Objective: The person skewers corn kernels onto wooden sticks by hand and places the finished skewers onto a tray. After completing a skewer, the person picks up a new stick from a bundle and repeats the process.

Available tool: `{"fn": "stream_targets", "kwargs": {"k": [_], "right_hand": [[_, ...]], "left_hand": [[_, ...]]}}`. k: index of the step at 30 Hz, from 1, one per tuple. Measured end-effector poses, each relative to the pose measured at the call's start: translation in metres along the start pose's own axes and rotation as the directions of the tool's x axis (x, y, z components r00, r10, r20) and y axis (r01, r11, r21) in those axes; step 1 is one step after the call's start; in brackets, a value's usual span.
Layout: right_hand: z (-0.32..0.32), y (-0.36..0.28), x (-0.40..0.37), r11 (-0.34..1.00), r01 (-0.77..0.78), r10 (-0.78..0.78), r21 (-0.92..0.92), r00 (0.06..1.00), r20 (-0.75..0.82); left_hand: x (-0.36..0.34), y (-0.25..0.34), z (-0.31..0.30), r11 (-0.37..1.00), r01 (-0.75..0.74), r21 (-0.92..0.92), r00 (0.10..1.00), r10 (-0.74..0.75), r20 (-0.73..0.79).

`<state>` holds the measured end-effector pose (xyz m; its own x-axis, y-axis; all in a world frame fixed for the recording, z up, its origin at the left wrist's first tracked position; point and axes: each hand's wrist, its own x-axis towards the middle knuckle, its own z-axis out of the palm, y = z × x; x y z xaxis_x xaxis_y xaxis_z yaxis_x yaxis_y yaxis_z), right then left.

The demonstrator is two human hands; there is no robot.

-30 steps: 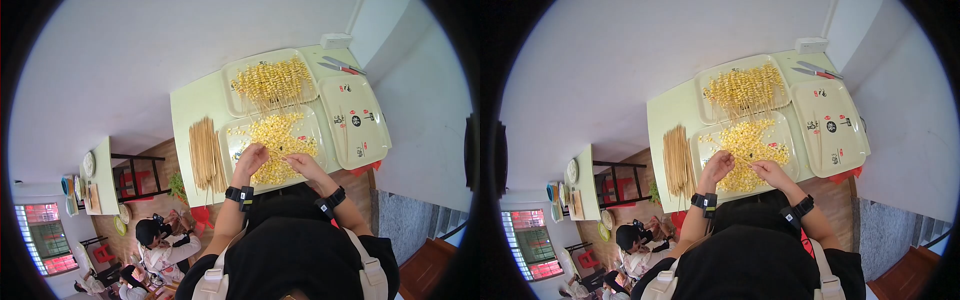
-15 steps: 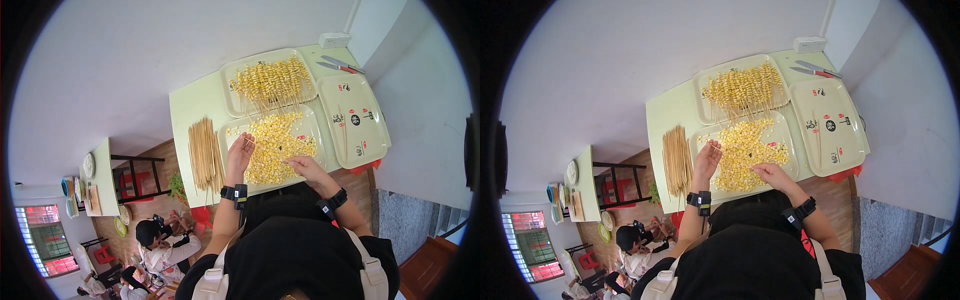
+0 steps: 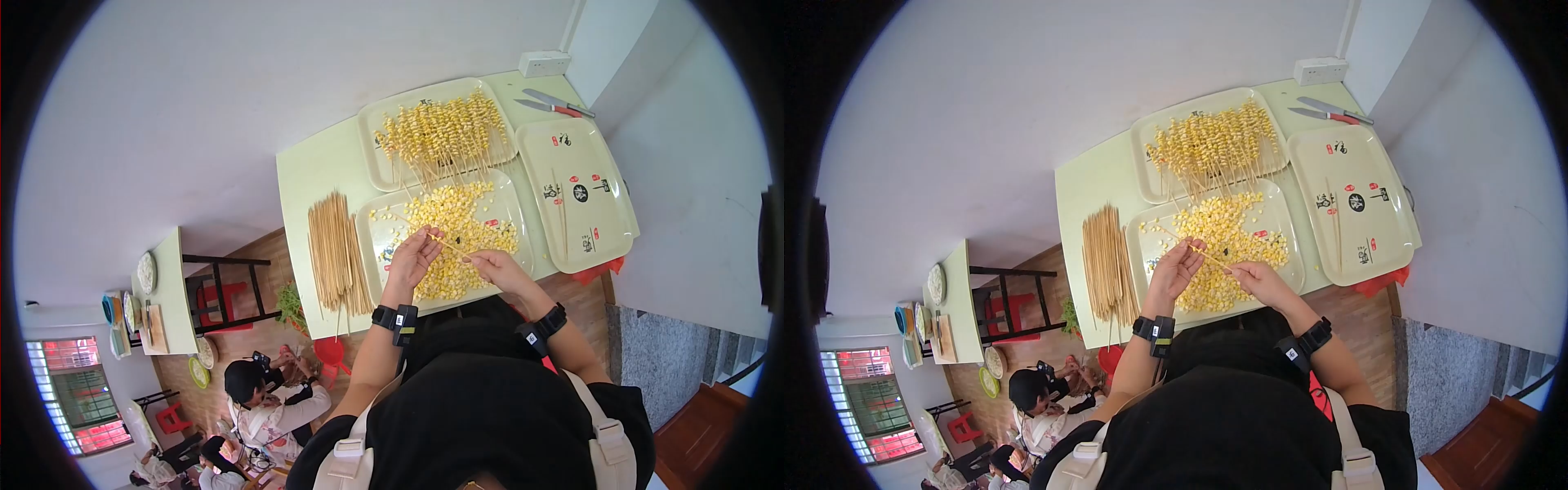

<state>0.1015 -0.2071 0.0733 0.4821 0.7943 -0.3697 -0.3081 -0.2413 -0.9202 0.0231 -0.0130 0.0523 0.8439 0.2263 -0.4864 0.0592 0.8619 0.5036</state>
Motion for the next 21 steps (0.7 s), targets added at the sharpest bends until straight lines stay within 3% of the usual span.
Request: {"fn": "stream_targets", "kwargs": {"k": [5, 8, 10, 13, 17, 19, 20, 21], "right_hand": [[-0.001, -0.001, -0.002, 1.000, -0.018, 0.018, -0.004, 1.000, 0.008], [-0.002, -0.005, -0.008, 0.992, -0.113, 0.113, 0.058, 0.994, -0.004], [0.002, -0.014, -0.011, 0.927, 0.045, 0.025, 0.373, 0.983, -0.181], [-0.006, -0.014, -0.014, 0.831, 0.143, -0.003, 0.538, 0.968, -0.252], [-0.036, 0.004, -0.017, 0.870, 0.148, 0.078, 0.470, 0.901, -0.427], [-0.052, 0.010, -0.027, 0.786, 0.279, 0.125, 0.552, 0.803, -0.583], [-0.059, 0.012, -0.033, 0.756, 0.307, 0.150, 0.577, 0.777, -0.611], [-0.065, 0.015, -0.040, 0.757, 0.309, 0.153, 0.576, 0.773, -0.616]], "left_hand": [[0.000, -0.004, -0.002, 0.999, 0.015, 0.048, 1.000, -0.016, 0.021], [0.003, -0.009, -0.005, 0.998, 0.036, 0.060, 0.999, -0.037, 0.021], [0.007, -0.014, -0.006, 0.990, 0.099, 0.104, 0.991, -0.089, -0.095], [0.006, -0.017, 0.003, 0.954, 0.175, 0.242, 0.983, -0.157, -0.091], [0.016, -0.016, 0.004, 0.907, 0.210, 0.366, 0.977, -0.183, -0.109], [0.028, -0.021, -0.008, 0.697, -0.014, 0.717, 0.958, 0.215, -0.191], [0.040, -0.029, -0.023, 0.614, -0.152, 0.775, 0.931, 0.351, -0.096], [0.041, -0.029, -0.023, 0.615, -0.149, 0.774, 0.934, 0.345, -0.094]]}}
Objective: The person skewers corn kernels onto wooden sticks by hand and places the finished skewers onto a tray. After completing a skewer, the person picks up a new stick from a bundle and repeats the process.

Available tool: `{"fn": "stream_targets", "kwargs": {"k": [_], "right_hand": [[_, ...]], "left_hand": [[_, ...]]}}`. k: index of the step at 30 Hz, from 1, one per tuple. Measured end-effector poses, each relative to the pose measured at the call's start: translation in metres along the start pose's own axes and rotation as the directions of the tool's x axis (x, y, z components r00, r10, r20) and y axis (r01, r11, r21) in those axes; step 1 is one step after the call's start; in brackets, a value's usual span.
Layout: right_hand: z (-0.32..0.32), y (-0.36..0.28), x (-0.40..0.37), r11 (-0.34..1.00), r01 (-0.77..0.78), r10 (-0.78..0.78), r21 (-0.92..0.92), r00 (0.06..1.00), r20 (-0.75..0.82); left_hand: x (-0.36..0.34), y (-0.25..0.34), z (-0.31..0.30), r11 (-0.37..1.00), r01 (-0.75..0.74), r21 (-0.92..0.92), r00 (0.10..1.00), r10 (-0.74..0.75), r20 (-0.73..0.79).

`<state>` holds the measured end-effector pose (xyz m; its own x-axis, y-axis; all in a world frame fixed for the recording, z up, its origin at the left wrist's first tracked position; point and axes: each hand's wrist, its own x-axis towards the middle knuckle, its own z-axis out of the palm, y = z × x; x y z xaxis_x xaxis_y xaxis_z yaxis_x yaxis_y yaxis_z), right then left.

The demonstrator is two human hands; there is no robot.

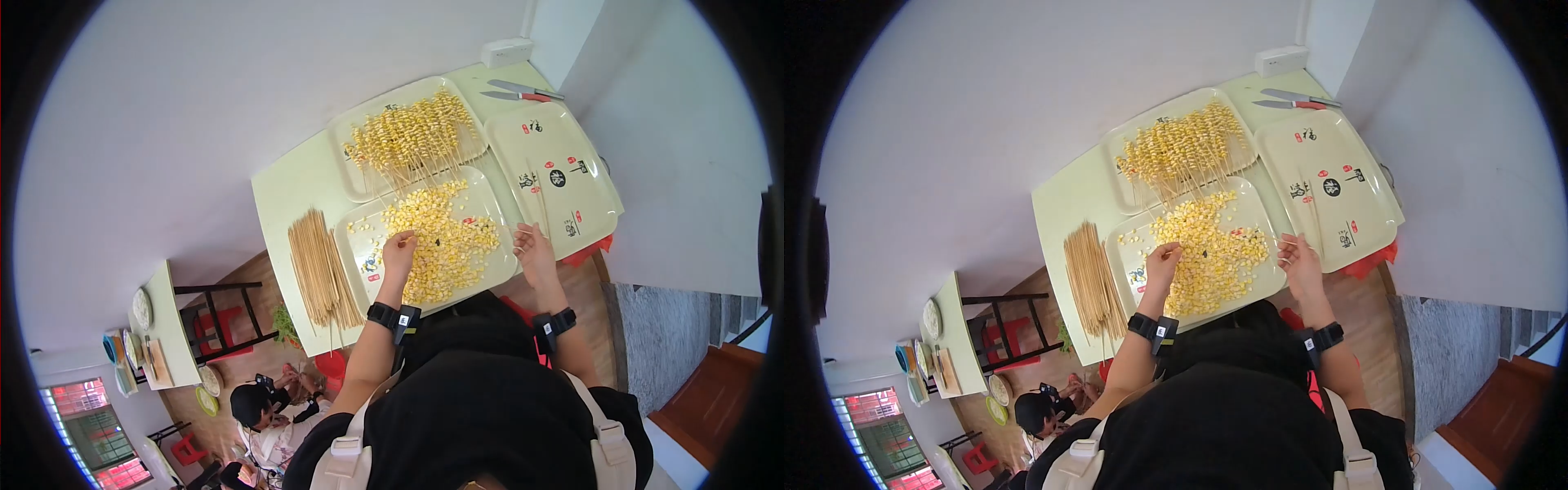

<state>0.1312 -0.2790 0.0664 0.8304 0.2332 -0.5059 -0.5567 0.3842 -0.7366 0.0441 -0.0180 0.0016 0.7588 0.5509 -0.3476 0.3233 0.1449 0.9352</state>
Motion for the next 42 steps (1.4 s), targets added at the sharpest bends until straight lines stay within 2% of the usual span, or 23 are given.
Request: {"fn": "stream_targets", "kwargs": {"k": [1, 2, 3, 5, 6, 8, 11, 15, 16, 17, 18, 19, 20, 25, 27, 30, 36, 40, 42], "right_hand": [[-0.009, -0.003, -0.001, 0.998, -0.016, 0.018, 0.058, 0.999, -0.028], [-0.015, -0.005, -0.003, 0.993, -0.030, 0.036, 0.118, 0.998, -0.056], [-0.021, -0.006, -0.006, 0.985, -0.053, 0.065, 0.165, 0.995, -0.070], [-0.032, -0.001, -0.008, 0.982, -0.049, 0.065, 0.184, 0.995, -0.081], [-0.034, 0.000, -0.010, 0.979, -0.051, 0.069, 0.199, 0.994, -0.083], [-0.036, 0.003, -0.017, 0.974, -0.048, 0.070, 0.221, 0.994, -0.090], [-0.036, 0.003, -0.025, 0.974, -0.042, 0.064, 0.224, 0.994, -0.093], [-0.035, 0.001, -0.030, 0.982, -0.038, 0.053, 0.184, 0.996, -0.077], [-0.033, 0.000, -0.030, 0.982, -0.040, 0.054, 0.186, 0.996, -0.074], [-0.030, -0.002, -0.032, 0.993, -0.018, 0.024, 0.119, 0.998, -0.052], [-0.025, -0.002, -0.033, 0.999, 0.003, -0.002, 0.053, 1.000, -0.027], [-0.021, -0.001, -0.034, 0.998, -0.003, 0.004, 0.055, 1.000, -0.019], [-0.015, 0.000, -0.032, 1.000, 0.019, -0.019, 0.020, 1.000, 0.015], [0.013, 0.004, -0.023, 0.997, 0.067, -0.064, -0.024, 0.991, 0.119], [0.021, 0.007, -0.020, 0.995, 0.070, -0.060, -0.067, 0.988, 0.142], [0.030, 0.011, -0.017, 0.995, 0.067, -0.051, -0.075, 0.977, 0.205], [0.047, 0.014, -0.014, 0.993, 0.042, -0.011, -0.109, 0.963, 0.270], [0.053, 0.013, -0.016, 0.991, 0.041, -0.001, -0.129, 0.955, 0.297], [0.053, 0.014, -0.015, 0.991, 0.053, -0.012, -0.125, 0.953, 0.304]], "left_hand": [[0.002, 0.001, 0.000, 0.938, -0.181, 0.296, 0.981, 0.195, -0.018], [0.005, 0.001, 0.001, 0.758, -0.329, 0.563, 0.924, 0.383, 0.024], [0.008, 0.000, 0.004, 0.756, -0.334, 0.562, 0.923, 0.382, 0.034], [0.012, -0.005, 0.014, 0.593, -0.436, 0.677, 0.842, 0.533, 0.076], [0.012, -0.004, 0.019, 0.592, -0.444, 0.672, 0.842, 0.533, 0.087], [0.011, 0.000, 0.027, 0.550, -0.366, 0.750, 0.870, 0.488, 0.067], [0.014, -0.002, 0.032, 0.470, -0.408, 0.783, 0.833, 0.542, 0.109], [0.010, 0.006, 0.030, 0.427, -0.461, 0.778, 0.812, 0.556, 0.177], [0.008, 0.011, 0.029, 0.715, -0.343, 0.608, 0.922, 0.381, 0.072], [0.004, 0.016, 0.027, 0.912, -0.160, 0.377, 0.986, 0.164, 0.021], [0.000, 0.024, 0.023, 0.911, -0.156, 0.382, 0.986, 0.163, 0.015], [-0.003, 0.033, 0.019, 0.998, 0.060, -0.015, 0.994, -0.058, 0.094], [-0.005, 0.041, 0.015, 0.871, 0.304, -0.385, 0.944, -0.219, 0.248], [-0.015, 0.050, -0.005, 0.837, 0.270, -0.476, 0.958, -0.186, 0.217], [-0.017, 0.047, -0.017, 0.743, 0.276, -0.610, 0.958, -0.161, 0.238], [-0.023, 0.048, -0.031, 0.688, 0.291, -0.665, 0.955, -0.171, 0.241], [-0.034, 0.043, -0.052, 0.714, 0.202, -0.670, 0.978, -0.106, 0.182], [-0.040, 0.043, -0.060, 0.710, 0.218, -0.669, 0.974, -0.111, 0.199], [-0.039, 0.040, -0.061, 0.602, 0.268, -0.752, 0.961, -0.111, 0.253]]}}
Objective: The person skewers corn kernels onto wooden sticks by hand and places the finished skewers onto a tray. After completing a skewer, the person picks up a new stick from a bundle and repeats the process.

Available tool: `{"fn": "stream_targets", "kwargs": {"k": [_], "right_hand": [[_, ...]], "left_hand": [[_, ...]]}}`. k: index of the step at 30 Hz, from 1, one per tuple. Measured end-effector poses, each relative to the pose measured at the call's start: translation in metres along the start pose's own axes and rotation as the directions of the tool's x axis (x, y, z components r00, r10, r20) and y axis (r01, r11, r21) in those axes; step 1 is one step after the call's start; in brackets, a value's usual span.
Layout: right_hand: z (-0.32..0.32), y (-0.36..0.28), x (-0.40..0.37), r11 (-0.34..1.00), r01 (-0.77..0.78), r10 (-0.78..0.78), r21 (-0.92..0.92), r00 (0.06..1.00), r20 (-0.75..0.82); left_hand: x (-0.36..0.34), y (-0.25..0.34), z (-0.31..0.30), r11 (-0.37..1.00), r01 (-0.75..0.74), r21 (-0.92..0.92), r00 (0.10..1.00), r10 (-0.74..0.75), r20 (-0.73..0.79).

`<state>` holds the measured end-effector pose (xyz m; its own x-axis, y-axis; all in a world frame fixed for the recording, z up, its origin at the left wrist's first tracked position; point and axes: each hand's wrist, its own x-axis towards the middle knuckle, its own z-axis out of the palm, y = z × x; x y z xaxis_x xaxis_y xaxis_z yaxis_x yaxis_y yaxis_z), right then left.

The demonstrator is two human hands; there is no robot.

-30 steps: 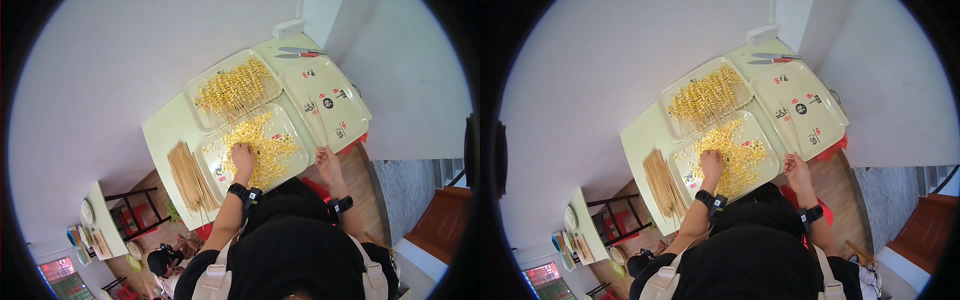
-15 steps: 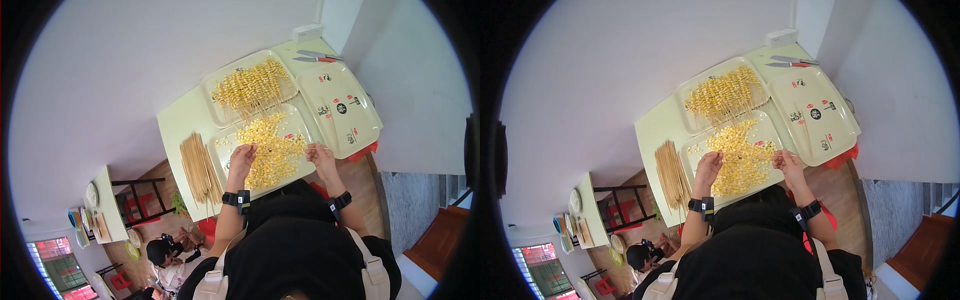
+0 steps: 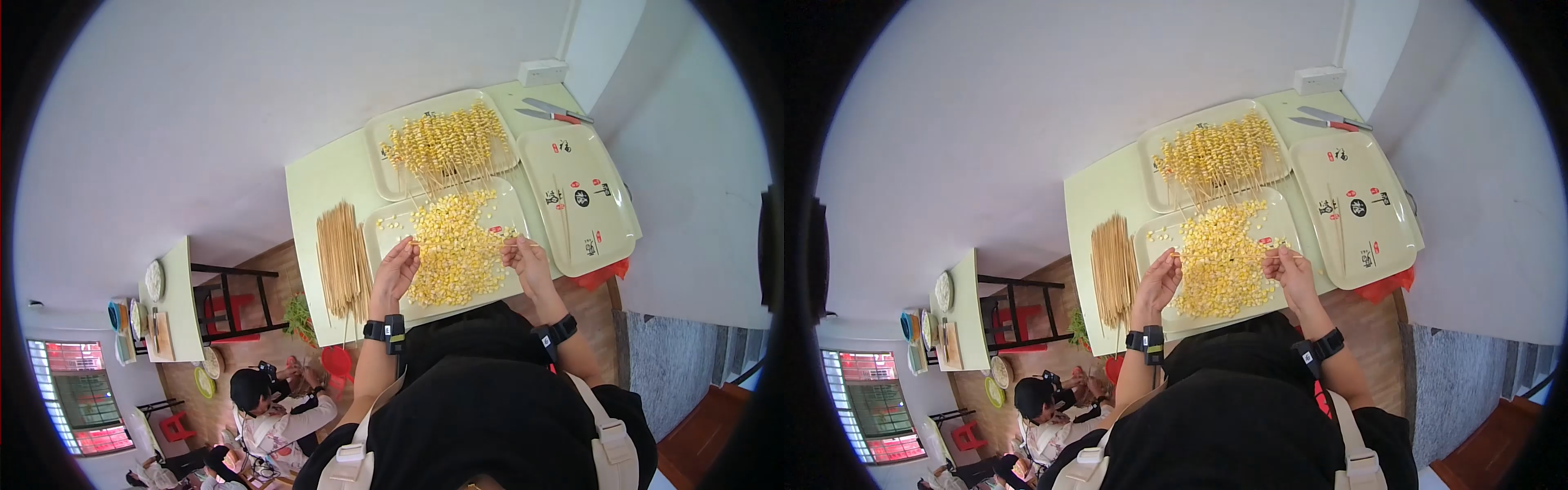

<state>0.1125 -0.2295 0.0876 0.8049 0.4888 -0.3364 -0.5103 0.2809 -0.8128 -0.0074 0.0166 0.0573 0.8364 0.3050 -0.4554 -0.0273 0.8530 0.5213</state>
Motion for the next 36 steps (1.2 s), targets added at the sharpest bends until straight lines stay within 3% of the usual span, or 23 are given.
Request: {"fn": "stream_targets", "kwargs": {"k": [4, 13, 19, 21, 30, 36], "right_hand": [[-0.003, 0.003, -0.002, 1.000, 0.003, -0.003, 0.020, 1.000, 0.009], [-0.015, 0.002, -0.010, 0.999, 0.029, -0.028, 0.014, 0.998, -0.065], [-0.026, -0.001, -0.013, 0.999, 0.042, -0.042, -0.003, 0.998, -0.037], [-0.025, -0.004, -0.014, 0.999, 0.035, -0.036, -0.036, 0.999, -0.015], [-0.005, 0.009, -0.008, 0.998, -0.062, 0.060, 0.025, 0.997, 0.055], [-0.003, 0.010, -0.006, 0.994, -0.098, 0.097, 0.053, 0.995, 0.023]], "left_hand": [[0.001, -0.002, 0.000, 0.987, 0.040, -0.154, 0.996, -0.027, 0.087], [0.008, -0.010, 0.009, 0.999, 0.037, 0.000, 0.999, -0.037, 0.024], [0.008, -0.006, 0.010, 0.986, 0.118, 0.119, 0.993, -0.121, 0.018], [0.008, -0.005, 0.011, 0.950, 0.177, 0.258, 0.983, -0.185, 0.009], [0.008, -0.029, 0.023, 0.942, 0.260, 0.215, 0.954, -0.284, 0.092], [0.006, -0.031, 0.024, 0.953, 0.230, 0.199, 0.967, -0.246, 0.063]]}}
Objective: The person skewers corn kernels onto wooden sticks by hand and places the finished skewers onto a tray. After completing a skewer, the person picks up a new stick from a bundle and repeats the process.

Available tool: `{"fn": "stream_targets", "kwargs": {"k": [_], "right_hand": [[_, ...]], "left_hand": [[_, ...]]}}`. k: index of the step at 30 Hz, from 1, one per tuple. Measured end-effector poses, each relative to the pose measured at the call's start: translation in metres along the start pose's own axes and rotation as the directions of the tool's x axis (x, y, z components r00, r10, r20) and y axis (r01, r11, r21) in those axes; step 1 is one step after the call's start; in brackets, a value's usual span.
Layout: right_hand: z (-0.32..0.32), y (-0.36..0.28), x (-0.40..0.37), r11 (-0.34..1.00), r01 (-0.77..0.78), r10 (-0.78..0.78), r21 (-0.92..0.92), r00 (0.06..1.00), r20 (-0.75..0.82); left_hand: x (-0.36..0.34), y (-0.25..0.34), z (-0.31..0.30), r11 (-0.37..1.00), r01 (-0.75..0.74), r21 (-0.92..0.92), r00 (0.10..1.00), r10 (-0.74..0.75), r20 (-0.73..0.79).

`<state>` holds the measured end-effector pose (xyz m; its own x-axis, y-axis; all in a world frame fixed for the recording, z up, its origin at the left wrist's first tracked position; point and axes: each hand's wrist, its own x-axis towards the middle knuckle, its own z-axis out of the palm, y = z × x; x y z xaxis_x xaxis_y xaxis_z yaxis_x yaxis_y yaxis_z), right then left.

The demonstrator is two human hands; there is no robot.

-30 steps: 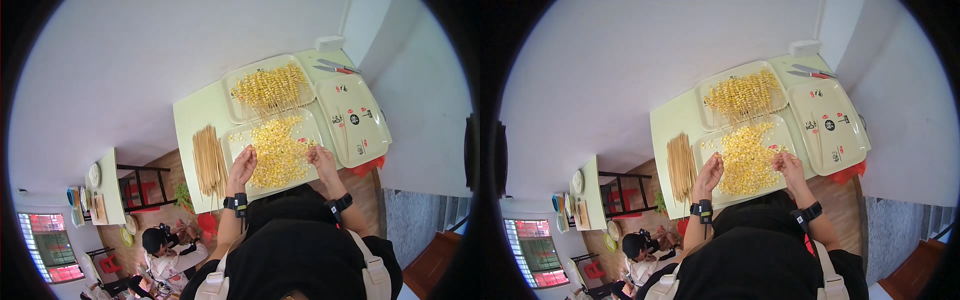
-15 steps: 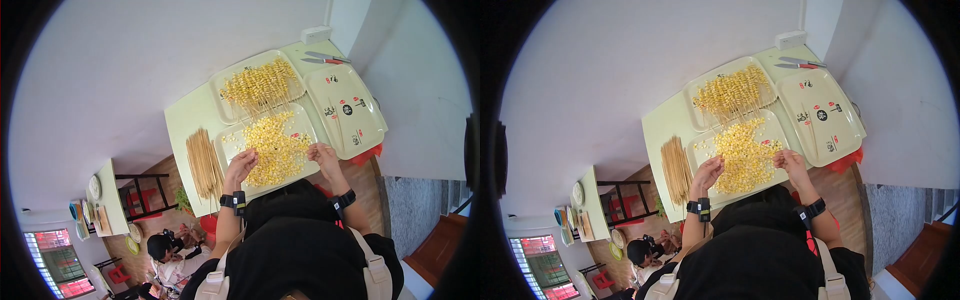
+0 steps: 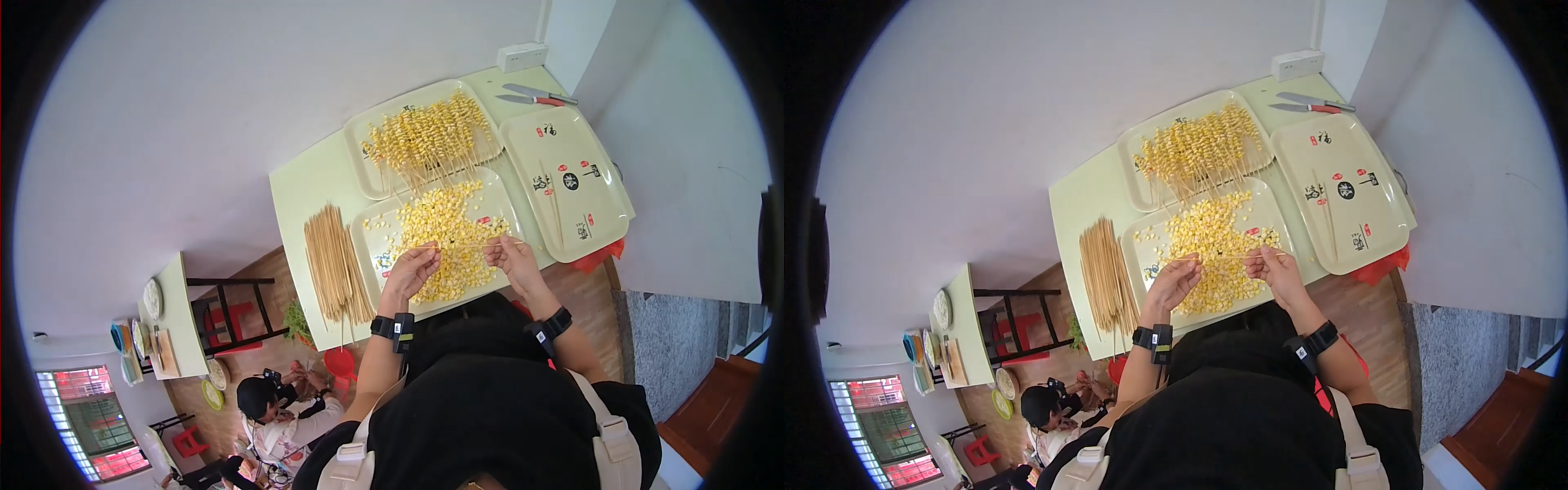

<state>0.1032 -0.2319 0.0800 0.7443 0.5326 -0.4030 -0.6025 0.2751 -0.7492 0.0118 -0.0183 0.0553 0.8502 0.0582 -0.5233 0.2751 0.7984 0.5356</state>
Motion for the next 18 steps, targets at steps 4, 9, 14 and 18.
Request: {"fn": "stream_targets", "kwargs": {"k": [4, 9, 14, 18], "right_hand": [[-0.005, -0.006, 0.001, 1.000, -0.001, 0.001, -0.009, 0.998, -0.060], [-0.036, -0.008, 0.004, 0.991, 0.135, -0.125, 0.016, 0.953, -0.277], [-0.049, -0.012, -0.006, 0.985, 0.135, -0.089, 0.106, 0.929, -0.359], [-0.056, -0.013, -0.018, 0.987, 0.142, -0.105, 0.076, 0.925, -0.365]], "left_hand": [[0.006, -0.002, -0.013, 0.996, -0.060, 0.069, 0.987, 0.070, -0.147], [0.018, -0.010, -0.049, 0.719, -0.098, 0.688, 0.826, 0.445, -0.347], [0.035, -0.022, -0.035, 0.173, -0.084, 0.981, 0.790, 0.612, -0.040], [0.052, -0.037, -0.020, -0.034, -0.103, 0.994, 0.710, 0.698, 0.098]]}}
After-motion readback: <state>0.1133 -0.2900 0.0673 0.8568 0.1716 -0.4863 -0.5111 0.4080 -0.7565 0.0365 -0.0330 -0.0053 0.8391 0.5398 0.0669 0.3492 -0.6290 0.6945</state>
